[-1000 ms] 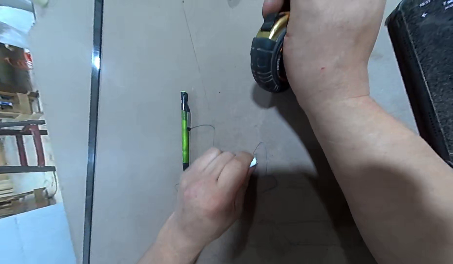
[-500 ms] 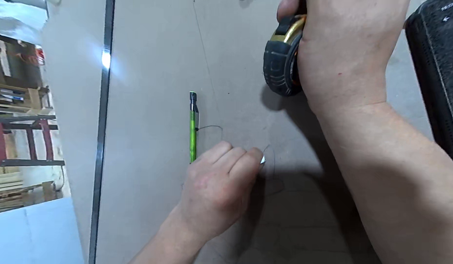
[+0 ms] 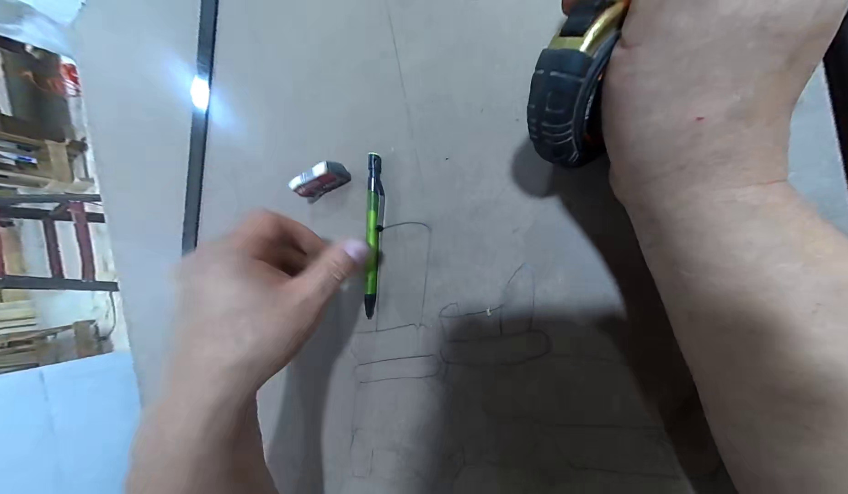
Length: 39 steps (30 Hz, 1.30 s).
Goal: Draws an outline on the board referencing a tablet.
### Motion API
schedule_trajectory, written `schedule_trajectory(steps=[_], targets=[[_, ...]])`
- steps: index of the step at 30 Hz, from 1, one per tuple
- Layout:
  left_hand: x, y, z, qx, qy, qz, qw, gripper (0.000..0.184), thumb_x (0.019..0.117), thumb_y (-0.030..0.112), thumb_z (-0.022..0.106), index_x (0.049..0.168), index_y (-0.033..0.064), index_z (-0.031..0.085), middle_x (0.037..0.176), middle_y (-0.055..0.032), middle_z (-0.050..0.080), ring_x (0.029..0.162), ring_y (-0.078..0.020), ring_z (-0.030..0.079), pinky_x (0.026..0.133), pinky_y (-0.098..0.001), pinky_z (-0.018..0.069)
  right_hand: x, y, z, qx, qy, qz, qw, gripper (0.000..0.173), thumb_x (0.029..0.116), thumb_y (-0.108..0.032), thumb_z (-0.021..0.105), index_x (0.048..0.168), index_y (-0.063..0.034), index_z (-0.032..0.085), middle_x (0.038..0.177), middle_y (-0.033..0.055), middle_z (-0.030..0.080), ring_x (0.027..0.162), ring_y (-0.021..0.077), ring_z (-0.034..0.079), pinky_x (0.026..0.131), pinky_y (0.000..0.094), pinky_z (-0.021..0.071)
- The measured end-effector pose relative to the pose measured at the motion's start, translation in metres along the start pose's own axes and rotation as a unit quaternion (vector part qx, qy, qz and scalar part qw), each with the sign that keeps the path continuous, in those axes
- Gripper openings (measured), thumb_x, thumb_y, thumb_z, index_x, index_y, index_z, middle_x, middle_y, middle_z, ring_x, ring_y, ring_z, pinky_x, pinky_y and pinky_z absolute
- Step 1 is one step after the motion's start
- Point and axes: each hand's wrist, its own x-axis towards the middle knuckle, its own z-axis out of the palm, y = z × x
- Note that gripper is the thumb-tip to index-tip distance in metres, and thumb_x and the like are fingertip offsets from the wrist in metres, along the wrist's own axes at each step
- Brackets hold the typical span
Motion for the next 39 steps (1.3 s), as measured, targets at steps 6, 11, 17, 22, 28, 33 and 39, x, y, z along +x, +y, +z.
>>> schedule_trajectory(steps=[6,11,17,22,28,33,39], targets=[[-0.005,0.023,0.012,-0.401,-0.166,0.055,0.899,0.009,0.0887,0.020,0.077,0.087,0.0127,0.073,0.063,0.0012,0.065,0.046,-0.0056,0.056,0.042,-0.0185,0.0475,-0.001,-0.003,-0.002,-0.005,-0.005,0.004,1.000,0.012,0.0961,-0.015,0.068,0.086,-0.0172,0.074,0.086,-0.0005,0.070,0.080,0.0131,0.069,0.070,0.0382,0.0607],[-0.006,0.061,0.055,-0.550,-0.132,0.212,0.797,0.017,0.0898,0.012,0.076,0.100,0.0072,0.064,0.083,-0.0041,0.068,0.066,-0.0139,0.065,0.057,-0.0261,0.0570,-0.001,-0.001,-0.005,-0.013,-0.013,-0.009,1.000,0.010,0.0949,-0.011,0.068,0.087,-0.0156,0.073,0.087,0.0002,0.069,0.082,0.0139,0.070,0.071,0.0388,0.0613],[-0.008,0.066,0.064,-0.460,-0.081,0.261,0.845,0.009,0.0865,0.010,0.075,0.092,0.0083,0.068,0.085,0.0001,0.072,0.071,-0.0090,0.068,0.061,-0.0226,0.0574,-0.012,0.011,-0.016,-0.182,-0.027,0.003,0.983,0.014,0.0777,-0.005,0.077,0.079,-0.0172,0.070,0.087,-0.0001,0.067,0.081,0.0112,0.066,0.068,0.0358,0.0566],[-0.006,0.067,0.064,-0.454,-0.083,0.265,0.847,0.008,0.0861,0.006,0.075,0.092,0.0060,0.069,0.084,-0.0010,0.072,0.070,-0.0088,0.067,0.059,-0.0215,0.0566,-0.013,0.011,-0.014,-0.175,-0.018,0.007,0.984,0.014,0.0789,-0.006,0.078,0.079,-0.0181,0.071,0.086,-0.0010,0.067,0.081,0.0105,0.066,0.068,0.0352,0.0567],[-0.007,0.069,0.064,-0.429,-0.074,0.276,0.857,0.008,0.0848,0.007,0.075,0.090,0.0068,0.069,0.083,-0.0003,0.072,0.072,-0.0088,0.068,0.061,-0.0219,0.0577,-0.014,0.014,-0.014,-0.113,-0.028,0.014,0.993,0.014,0.0798,-0.003,0.077,0.081,-0.0157,0.071,0.087,0.0004,0.068,0.083,0.0124,0.067,0.070,0.0372,0.0589],[-0.007,0.068,0.064,-0.434,-0.073,0.278,0.854,0.008,0.0858,0.007,0.075,0.091,0.0066,0.069,0.084,-0.0002,0.072,0.072,-0.0085,0.067,0.061,-0.0217,0.0569,-0.014,0.014,-0.015,-0.125,-0.036,0.005,0.991,0.014,0.0792,-0.003,0.076,0.080,-0.0160,0.071,0.087,0.0006,0.068,0.082,0.0125,0.067,0.069,0.0372,0.0576],[-0.005,0.066,0.064,-0.430,-0.089,0.291,0.850,0.007,0.0853,0.006,0.074,0.090,0.0062,0.069,0.083,-0.0008,0.072,0.073,-0.0098,0.069,0.063,-0.0233,0.0583,-0.015,0.016,-0.016,-0.135,-0.043,0.006,0.990,0.013,0.0809,-0.003,0.075,0.081,-0.0154,0.071,0.088,0.0009,0.068,0.084,0.0122,0.067,0.071,0.0376,0.0578]])
